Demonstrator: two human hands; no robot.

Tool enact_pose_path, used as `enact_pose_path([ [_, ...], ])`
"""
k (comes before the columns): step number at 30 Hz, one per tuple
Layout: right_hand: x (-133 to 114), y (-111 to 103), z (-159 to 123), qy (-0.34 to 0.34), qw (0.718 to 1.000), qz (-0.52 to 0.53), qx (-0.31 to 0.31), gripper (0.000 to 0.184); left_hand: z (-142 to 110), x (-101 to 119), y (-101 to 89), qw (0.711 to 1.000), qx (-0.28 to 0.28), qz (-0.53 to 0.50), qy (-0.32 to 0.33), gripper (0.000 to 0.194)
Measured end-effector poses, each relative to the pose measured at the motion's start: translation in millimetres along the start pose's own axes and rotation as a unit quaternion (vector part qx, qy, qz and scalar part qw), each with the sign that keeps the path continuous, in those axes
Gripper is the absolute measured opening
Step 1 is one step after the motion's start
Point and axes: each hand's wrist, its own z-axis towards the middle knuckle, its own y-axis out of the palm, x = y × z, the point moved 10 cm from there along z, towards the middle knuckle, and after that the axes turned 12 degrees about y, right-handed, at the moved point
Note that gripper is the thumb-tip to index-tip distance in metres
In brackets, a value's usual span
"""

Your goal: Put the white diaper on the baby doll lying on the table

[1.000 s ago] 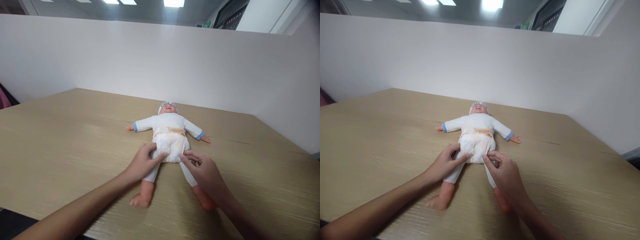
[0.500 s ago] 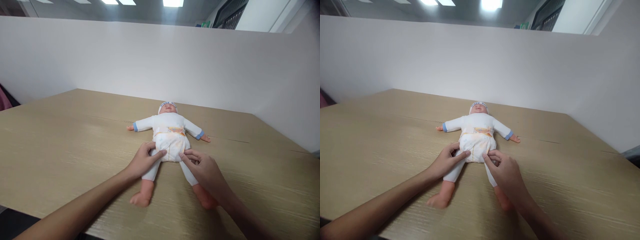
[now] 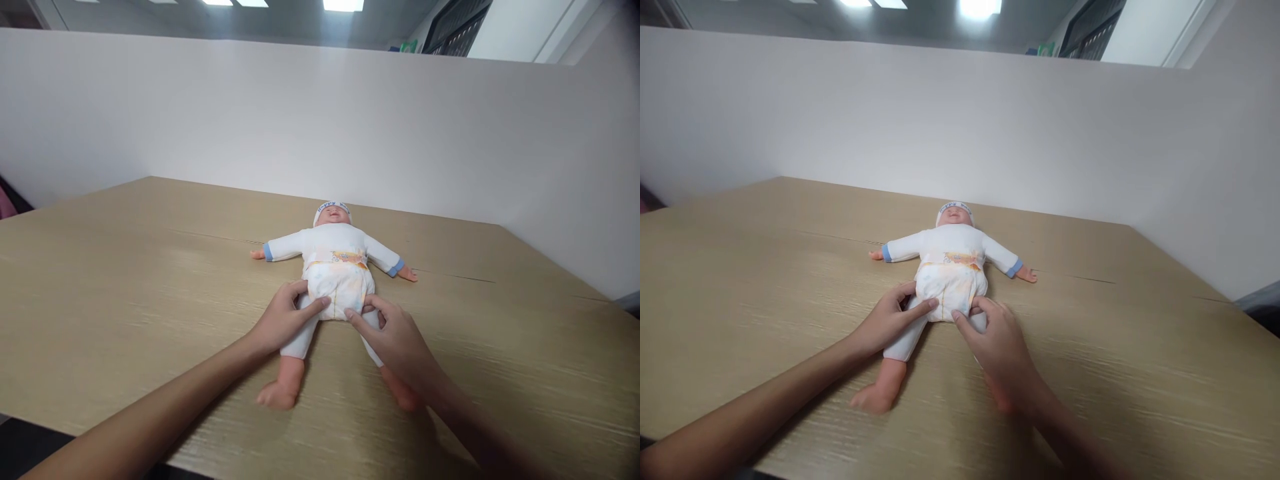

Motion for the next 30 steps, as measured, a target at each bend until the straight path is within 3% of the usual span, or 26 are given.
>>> enact_pose_path([
  [10, -5, 11, 4, -0.059, 0.995, 0.063, -0.040, 0.033, 1, 3, -0.8, 1.000, 0.000, 0.004, 0.009, 0.031],
  [16, -4, 15, 7, -0.070, 0.992, 0.084, -0.063, 0.038, 0, -5, 1.9, 0.998, -0.003, -0.059, -0.020, 0.034],
  [22, 0, 12, 4, -0.041, 0.998, 0.045, -0.015, 0.038, 1, 0, 0.6, 1.000, 0.000, -0.022, 0.000, 0.032],
  [30, -15, 17, -3, -0.082, 0.996, -0.028, 0.000, 0.034, 1, -3, -4.4, 0.997, 0.015, 0.073, 0.017, 0.032],
])
